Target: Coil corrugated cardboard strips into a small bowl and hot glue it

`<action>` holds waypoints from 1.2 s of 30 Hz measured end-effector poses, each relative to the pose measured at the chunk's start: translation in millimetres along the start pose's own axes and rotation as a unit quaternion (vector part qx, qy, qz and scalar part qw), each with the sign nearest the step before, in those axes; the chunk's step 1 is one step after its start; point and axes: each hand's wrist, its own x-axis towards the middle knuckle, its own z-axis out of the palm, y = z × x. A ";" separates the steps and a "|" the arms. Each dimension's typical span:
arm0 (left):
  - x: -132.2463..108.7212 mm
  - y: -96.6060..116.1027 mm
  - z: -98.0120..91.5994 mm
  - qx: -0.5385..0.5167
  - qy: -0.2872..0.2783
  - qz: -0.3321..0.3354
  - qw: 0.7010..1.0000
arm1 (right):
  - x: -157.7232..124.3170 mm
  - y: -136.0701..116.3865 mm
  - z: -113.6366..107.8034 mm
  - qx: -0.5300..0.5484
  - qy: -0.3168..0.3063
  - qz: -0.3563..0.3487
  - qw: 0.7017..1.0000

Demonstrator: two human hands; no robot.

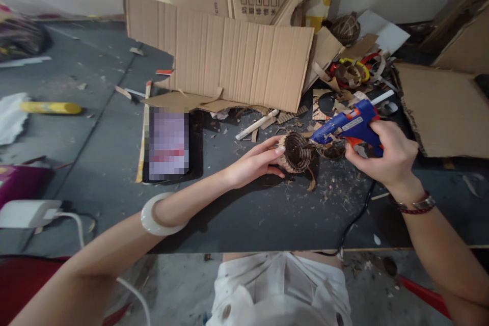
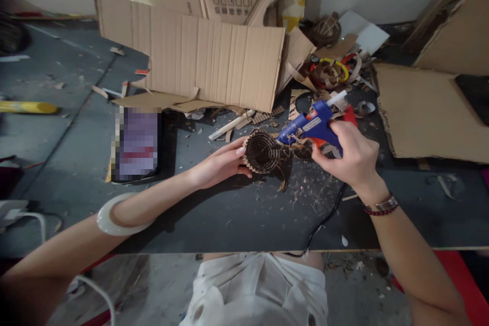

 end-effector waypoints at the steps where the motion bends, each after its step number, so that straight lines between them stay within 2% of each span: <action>1: 0.0 -0.1 -0.1 0.000 0.001 0.000 1.000 | 0.1 -0.1 0.0 0.002 -0.002 0.000 1.000; 6: 0.3 0.2 -0.3 -0.004 -0.001 0.000 1.000 | -1.5 1.4 4.0 0.007 0.021 -0.013 1.000; 15: 0.7 -0.8 -1.3 -0.010 -0.005 0.002 1.000 | -2.6 2.5 4.9 0.021 0.018 -0.027 0.999; 23: 0.2 0.0 -0.2 -0.007 0.000 -0.002 1.000 | -1.4 -0.3 -0.1 0.004 0.005 -0.006 1.000; 36: 0.4 0.0 -0.6 -0.003 -0.004 0.001 1.000 | -3.5 2.1 7.6 0.022 0.011 -0.036 0.999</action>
